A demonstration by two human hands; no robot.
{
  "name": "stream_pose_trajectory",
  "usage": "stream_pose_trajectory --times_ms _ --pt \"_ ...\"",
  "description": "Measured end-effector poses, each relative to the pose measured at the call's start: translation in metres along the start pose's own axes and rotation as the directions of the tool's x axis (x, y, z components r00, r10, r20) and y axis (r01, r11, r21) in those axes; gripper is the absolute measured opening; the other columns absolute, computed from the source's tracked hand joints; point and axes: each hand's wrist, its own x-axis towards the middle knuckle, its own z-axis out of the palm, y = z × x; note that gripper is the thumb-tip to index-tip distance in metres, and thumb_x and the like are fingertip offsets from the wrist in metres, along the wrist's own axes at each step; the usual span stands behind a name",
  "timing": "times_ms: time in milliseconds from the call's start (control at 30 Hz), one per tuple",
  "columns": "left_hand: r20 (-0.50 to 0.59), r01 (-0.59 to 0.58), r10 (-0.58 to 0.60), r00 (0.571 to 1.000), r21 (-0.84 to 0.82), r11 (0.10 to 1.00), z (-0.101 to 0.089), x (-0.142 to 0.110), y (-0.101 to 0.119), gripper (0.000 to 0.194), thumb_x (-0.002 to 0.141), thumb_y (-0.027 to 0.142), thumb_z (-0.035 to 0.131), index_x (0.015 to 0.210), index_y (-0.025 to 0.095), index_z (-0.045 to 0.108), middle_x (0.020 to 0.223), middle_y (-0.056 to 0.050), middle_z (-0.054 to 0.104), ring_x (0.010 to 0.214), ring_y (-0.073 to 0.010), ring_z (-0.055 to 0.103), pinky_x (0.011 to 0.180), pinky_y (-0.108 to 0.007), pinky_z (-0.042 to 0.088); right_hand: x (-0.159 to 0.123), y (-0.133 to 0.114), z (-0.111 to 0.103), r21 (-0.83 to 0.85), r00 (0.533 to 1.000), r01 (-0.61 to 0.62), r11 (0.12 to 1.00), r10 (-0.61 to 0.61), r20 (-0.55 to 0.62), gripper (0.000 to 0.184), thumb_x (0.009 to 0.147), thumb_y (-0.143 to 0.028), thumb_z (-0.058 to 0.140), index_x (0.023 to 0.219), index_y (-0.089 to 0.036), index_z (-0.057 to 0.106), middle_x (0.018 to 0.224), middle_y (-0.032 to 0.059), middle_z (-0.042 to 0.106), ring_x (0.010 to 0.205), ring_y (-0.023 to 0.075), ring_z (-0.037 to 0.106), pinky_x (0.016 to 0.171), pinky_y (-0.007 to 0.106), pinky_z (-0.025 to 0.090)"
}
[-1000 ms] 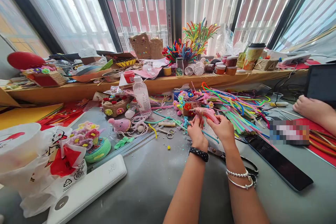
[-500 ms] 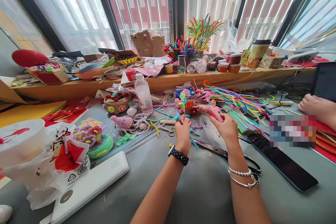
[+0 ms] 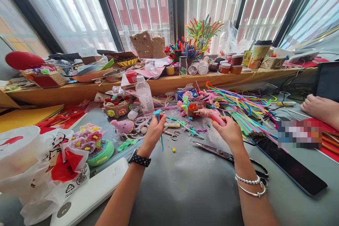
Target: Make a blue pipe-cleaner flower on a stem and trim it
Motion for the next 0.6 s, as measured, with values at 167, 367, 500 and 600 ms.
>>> stream_pose_trajectory --times_ms 167,367,500,600 --pt "0.019 -0.315 0.315 0.949 0.096 0.944 -0.012 -0.001 -0.015 0.021 0.081 0.034 0.034 0.077 0.019 0.049 0.062 0.002 0.045 0.05 -0.0085 0.042 0.046 -0.019 0.035 -0.006 -0.006 0.003 -0.039 0.996 0.082 0.996 -0.083 -0.018 0.038 0.062 -0.049 0.048 0.08 -0.018 0.061 0.059 0.0029 0.059 0.05 0.017 0.051 0.045 0.023 0.032" --pt "0.113 -0.521 0.564 0.818 0.562 0.643 -0.015 -0.006 -0.029 0.013 0.081 0.022 0.035 0.092 0.019 0.043 0.078 -0.004 0.054 0.069 -0.0161 0.051 0.064 -0.027 0.039 -0.018 -0.019 0.008 0.09 0.975 0.205 0.974 -0.195 -0.108 0.042 0.065 -0.047 0.049 0.091 -0.015 0.058 0.071 0.0059 0.062 0.059 0.0184 0.054 0.054 0.024 0.038" --pt "0.24 -0.532 0.504 0.83 0.611 0.585 -0.011 -0.006 -0.033 0.012 0.081 0.019 0.032 0.087 0.017 0.042 0.072 -0.005 0.053 0.064 -0.0174 0.052 0.059 -0.027 0.039 -0.021 -0.021 0.011 0.084 0.962 0.238 0.968 -0.223 -0.158 0.046 0.066 -0.047 0.049 0.096 -0.012 0.056 0.08 0.0088 0.062 0.064 0.0203 0.055 0.058 0.026 0.04" --pt "0.353 -0.592 0.486 0.799 0.6 0.537 -0.009 -0.007 -0.034 0.015 0.08 0.016 0.033 0.076 0.019 0.047 0.073 -0.005 0.054 0.068 -0.0177 0.052 0.062 -0.027 0.039 -0.022 -0.019 0.014 0.064 0.951 0.266 0.962 -0.25 -0.182 0.045 0.067 -0.045 0.049 0.096 -0.012 0.056 0.083 0.01 0.062 0.067 0.0211 0.055 0.061 0.027 0.04"
